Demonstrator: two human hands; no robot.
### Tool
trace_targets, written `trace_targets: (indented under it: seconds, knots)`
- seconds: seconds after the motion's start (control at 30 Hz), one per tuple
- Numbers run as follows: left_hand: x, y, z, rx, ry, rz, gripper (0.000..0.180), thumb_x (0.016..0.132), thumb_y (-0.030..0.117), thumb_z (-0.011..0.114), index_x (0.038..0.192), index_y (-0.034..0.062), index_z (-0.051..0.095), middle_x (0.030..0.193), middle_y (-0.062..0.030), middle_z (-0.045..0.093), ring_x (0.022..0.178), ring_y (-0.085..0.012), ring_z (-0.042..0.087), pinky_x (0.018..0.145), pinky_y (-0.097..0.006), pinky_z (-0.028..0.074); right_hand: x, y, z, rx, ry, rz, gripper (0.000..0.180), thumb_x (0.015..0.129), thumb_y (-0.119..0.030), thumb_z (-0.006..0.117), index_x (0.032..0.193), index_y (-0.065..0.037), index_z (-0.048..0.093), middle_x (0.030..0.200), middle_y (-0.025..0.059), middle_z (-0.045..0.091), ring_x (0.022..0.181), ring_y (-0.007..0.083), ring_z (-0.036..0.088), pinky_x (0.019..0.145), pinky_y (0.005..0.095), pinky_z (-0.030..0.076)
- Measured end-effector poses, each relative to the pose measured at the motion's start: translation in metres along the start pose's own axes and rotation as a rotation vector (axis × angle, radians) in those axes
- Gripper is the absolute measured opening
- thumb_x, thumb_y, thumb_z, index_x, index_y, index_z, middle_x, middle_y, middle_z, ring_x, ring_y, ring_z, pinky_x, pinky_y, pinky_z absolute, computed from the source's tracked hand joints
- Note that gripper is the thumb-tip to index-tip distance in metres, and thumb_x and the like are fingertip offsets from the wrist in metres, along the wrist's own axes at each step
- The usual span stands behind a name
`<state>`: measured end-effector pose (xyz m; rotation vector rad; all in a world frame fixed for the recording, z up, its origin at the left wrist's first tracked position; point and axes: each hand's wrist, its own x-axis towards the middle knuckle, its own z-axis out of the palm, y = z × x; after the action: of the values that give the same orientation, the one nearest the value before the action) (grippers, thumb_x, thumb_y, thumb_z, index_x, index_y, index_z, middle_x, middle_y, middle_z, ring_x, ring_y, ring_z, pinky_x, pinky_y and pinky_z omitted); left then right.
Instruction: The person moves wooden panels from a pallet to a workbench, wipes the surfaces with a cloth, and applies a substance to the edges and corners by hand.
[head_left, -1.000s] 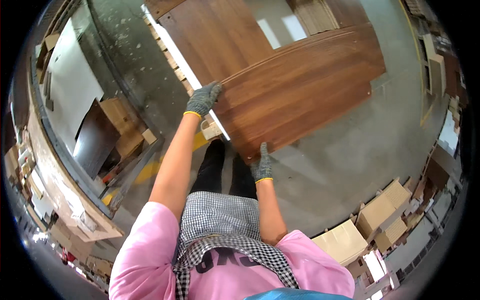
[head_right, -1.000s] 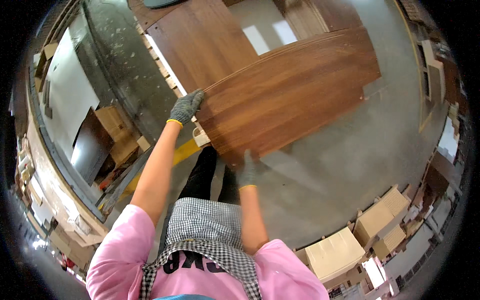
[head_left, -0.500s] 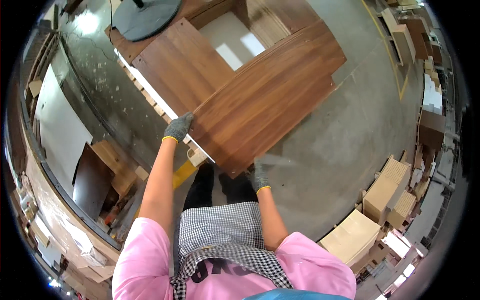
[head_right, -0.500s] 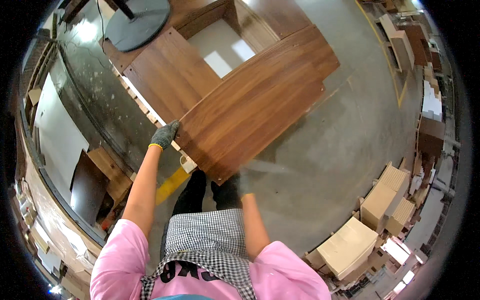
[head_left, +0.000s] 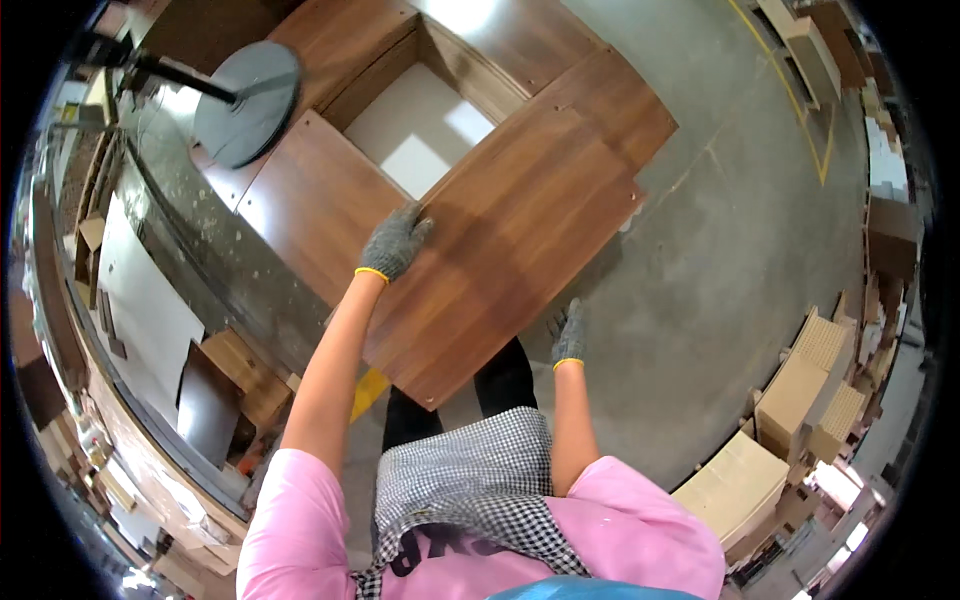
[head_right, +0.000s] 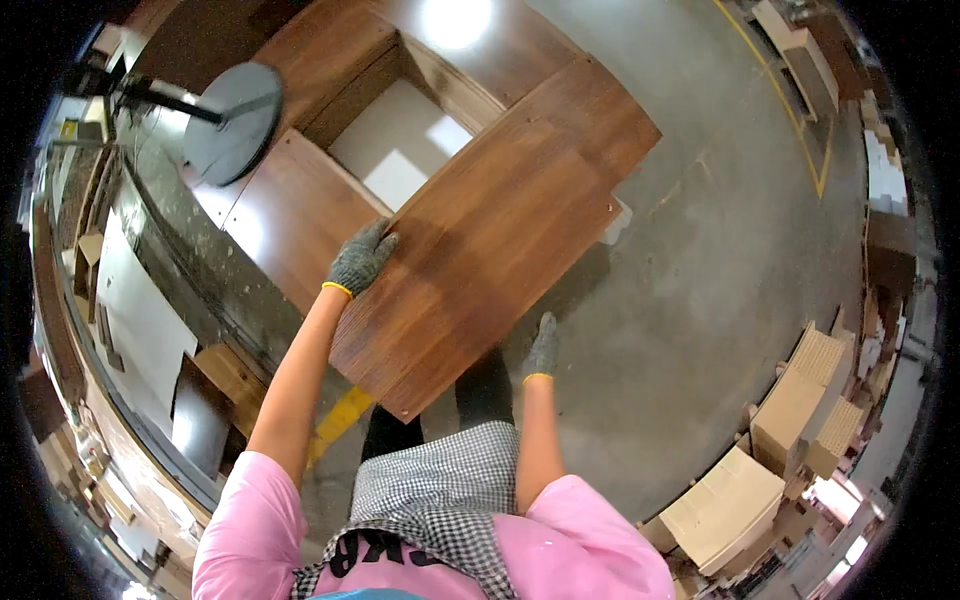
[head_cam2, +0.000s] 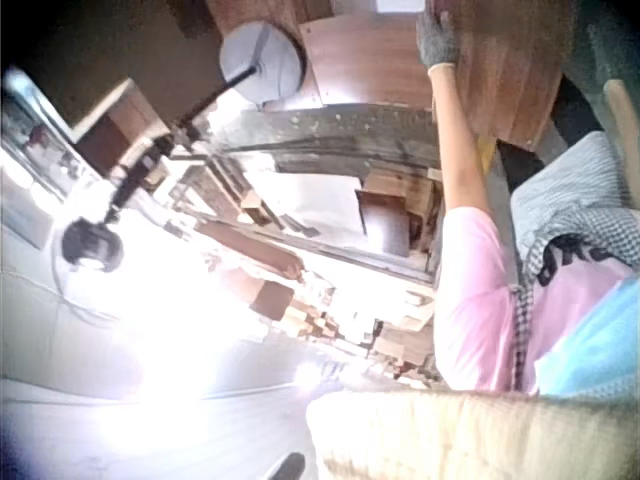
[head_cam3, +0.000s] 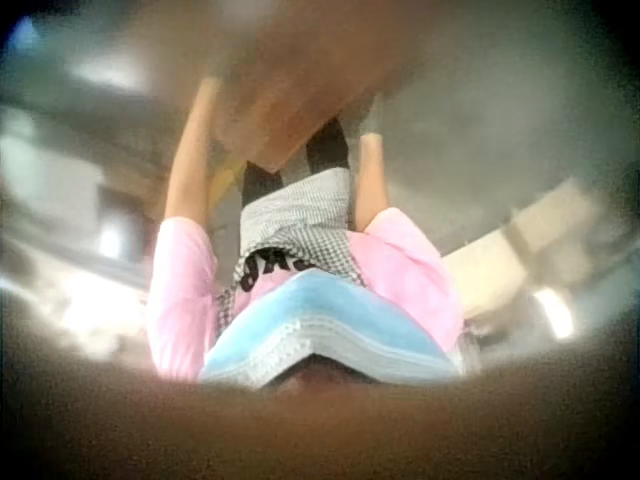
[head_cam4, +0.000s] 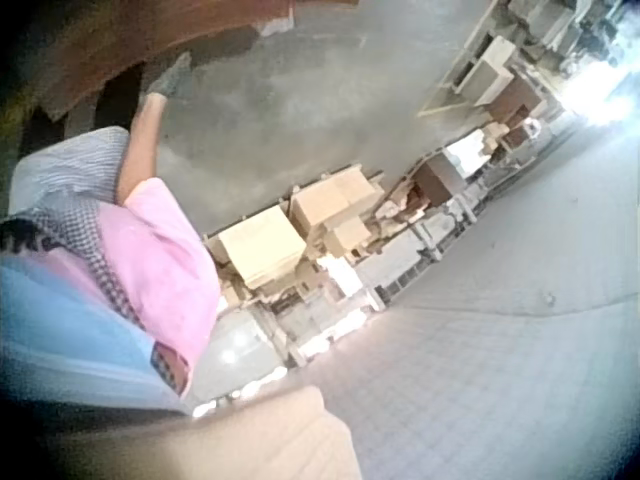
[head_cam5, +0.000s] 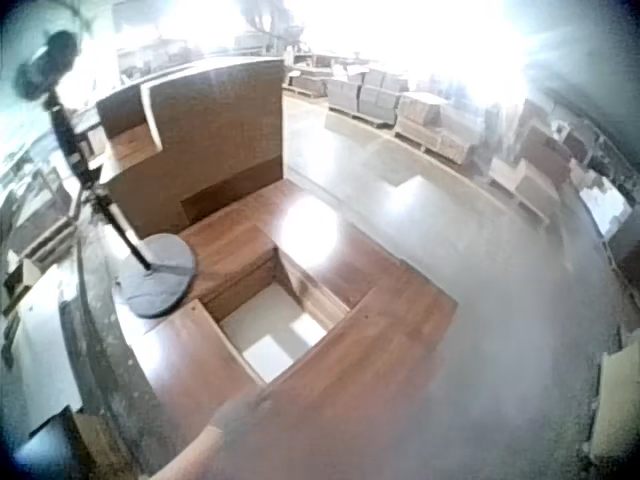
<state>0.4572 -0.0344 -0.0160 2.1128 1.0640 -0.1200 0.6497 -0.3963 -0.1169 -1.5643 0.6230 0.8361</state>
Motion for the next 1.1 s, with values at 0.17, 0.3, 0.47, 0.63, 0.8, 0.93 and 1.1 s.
trace_targets:
  seconds: [0.17, 0.3, 0.47, 0.63, 0.8, 0.93, 1.1]
  knots:
    - [0.122, 0.061, 0.020, -0.067, -0.126, 0.023, 0.077, 0.097, 0.059, 0.047, 0.150, 0.0045, 0.037, 0.154, -0.0201, 0.039, 0.141, -0.0348, 0.039, 0.117, -0.040, 0.031, 0.084, -0.052, 0.021, -0.028, -0.133, -0.009, 0.073, 0.094, -0.051, 0.061, 0.151, -0.011, 0.038, 0.148, 0.0081, 0.045, 0.132, 0.0275, 0.044, 0.108, 0.0447, 0.039]
    - [0.195, 0.086, 0.035, -0.261, -0.290, -0.212, 0.082, 0.094, 0.065, 0.049, 0.151, 0.0076, 0.037, 0.146, -0.0214, 0.049, 0.138, -0.0352, 0.044, 0.115, -0.040, 0.034, 0.123, -0.051, 0.033, -0.299, -0.205, -0.434, 0.068, 0.096, -0.049, 0.058, 0.143, 0.000, 0.045, 0.140, 0.0124, 0.052, 0.123, 0.0249, 0.052, 0.101, 0.0422, 0.045]
    - [0.224, 0.072, 0.057, -0.063, -0.247, -0.145, 0.084, 0.092, 0.068, 0.048, 0.148, 0.0060, 0.043, 0.136, -0.0229, 0.058, 0.128, -0.0393, 0.052, 0.110, -0.042, 0.039, 0.048, -0.131, 0.093, -0.092, -0.149, 0.032, 0.068, 0.092, -0.041, 0.069, 0.141, 0.001, 0.048, 0.139, 0.0102, 0.053, 0.121, 0.0221, 0.052, 0.102, 0.0345, 0.045]
    - [0.242, 0.071, 0.059, -0.105, -0.312, -0.256, 0.067, 0.099, 0.059, 0.039, 0.140, 0.0082, 0.054, 0.138, -0.0177, 0.058, 0.129, -0.0356, 0.052, 0.110, -0.040, 0.038, 0.052, -0.148, 0.096, -0.310, -0.100, -0.027, 0.067, 0.092, -0.041, 0.070, 0.137, 0.005, 0.050, 0.133, 0.0141, 0.058, 0.117, 0.0245, 0.056, 0.100, 0.0347, 0.047]
    - [0.244, 0.046, 0.059, -0.071, -0.271, -0.238, 0.064, 0.100, 0.055, 0.044, 0.139, 0.0049, 0.054, 0.142, -0.0169, 0.055, 0.134, -0.0308, 0.049, 0.113, -0.035, 0.035, 0.054, -0.159, 0.089, -0.532, -0.223, 0.021, 0.072, 0.092, -0.041, 0.069, 0.139, 0.008, 0.046, 0.142, 0.0208, 0.051, 0.128, 0.0285, 0.050, 0.107, 0.0362, 0.042]
    - [0.221, 0.077, 0.054, -0.116, -0.171, -0.151, 0.061, 0.101, 0.049, 0.048, 0.142, 0.0039, 0.050, 0.143, -0.0173, 0.054, 0.134, -0.0318, 0.049, 0.114, -0.036, 0.033, 0.091, -0.159, 0.065, -0.606, 0.073, -0.367, 0.080, 0.093, -0.047, 0.064, 0.148, 0.004, 0.036, 0.153, 0.0220, 0.038, 0.140, 0.0322, 0.038, 0.114, 0.0396, 0.032]
    - [0.058, 0.012, 0.056, 0.119, 0.748, -0.282, 0.068, 0.100, 0.044, 0.055, 0.149, 0.0021, 0.036, 0.160, -0.0195, 0.027, 0.150, -0.0323, 0.021, 0.121, -0.042, 0.020, 0.106, -0.286, 0.100, -0.980, -0.079, -0.708, 0.063, 0.099, -0.043, 0.055, 0.143, 0.000, 0.045, 0.145, 0.0223, 0.048, 0.134, 0.0376, 0.046, 0.113, 0.0429, 0.035]
